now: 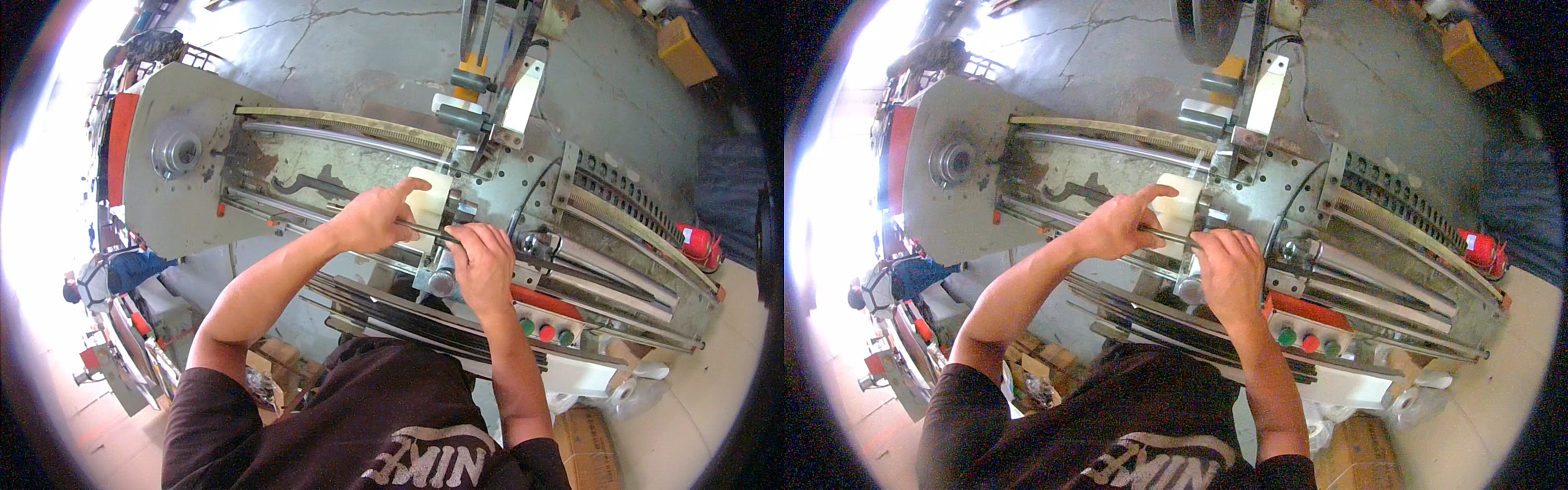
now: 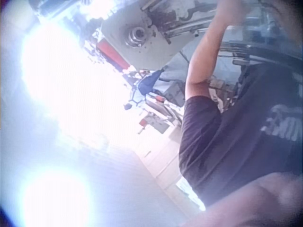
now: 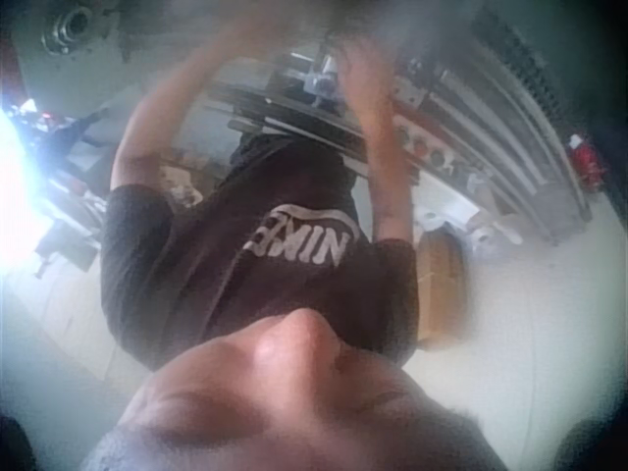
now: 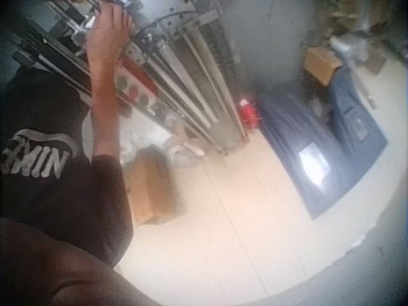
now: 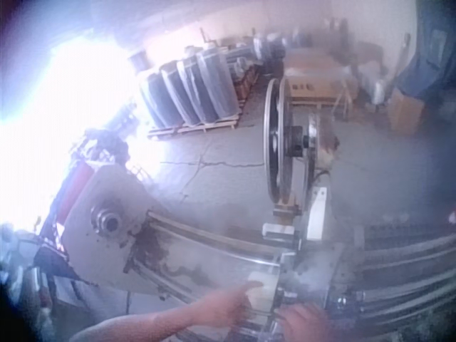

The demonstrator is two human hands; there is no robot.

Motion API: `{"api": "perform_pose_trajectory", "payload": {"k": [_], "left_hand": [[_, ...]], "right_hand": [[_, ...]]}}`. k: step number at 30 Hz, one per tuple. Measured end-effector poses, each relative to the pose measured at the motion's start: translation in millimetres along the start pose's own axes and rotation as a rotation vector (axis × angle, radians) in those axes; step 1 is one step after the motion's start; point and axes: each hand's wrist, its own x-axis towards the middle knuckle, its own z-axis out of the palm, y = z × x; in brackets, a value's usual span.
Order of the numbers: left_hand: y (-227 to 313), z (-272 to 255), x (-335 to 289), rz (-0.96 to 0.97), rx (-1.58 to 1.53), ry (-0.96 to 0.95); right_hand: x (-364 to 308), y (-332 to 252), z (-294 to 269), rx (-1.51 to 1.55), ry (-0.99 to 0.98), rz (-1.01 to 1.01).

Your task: The person operates an industrial machine to process metal rods, feeding rods through rollers, aligning them on a support rack, and then gathering them into a bundle to be placed on a separate table for inspection or further sorting.

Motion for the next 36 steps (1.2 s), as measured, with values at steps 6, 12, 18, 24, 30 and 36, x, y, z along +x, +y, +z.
{"api": "perform_pose_trajectory", "payload": {"k": [6,12,18,24,30,36], "left_hand": [[-9.7,4.2,-1.9,0.019,-0.125,0.035],[17.0,14.7,-4.3,0.074,0.371,0.296],[6.3,18.8,1.8,0.118,0.329,0.365],[-5.3,30.0,-5.8,0.111,0.256,0.331],[-12.2,64.1,-28.4,0.253,0.578,0.396],[-16.7,74.5,-26.5,0.22,0.724,0.367]], "right_hand": [[-6.1,2.8,8.2,-0.027,0.058,-0.006],[4.9,7.1,-12.5,-0.116,-0.124,0.099],[16.2,25.2,-25.3,-0.087,-0.33,0.127],[6.8,31.0,-13.9,-0.027,-0.12,0.12],[1.3,36.0,1.3,-0.045,0.019,0.092],[-2.5,41.1,6.8,-0.076,0.054,0.092]]}}
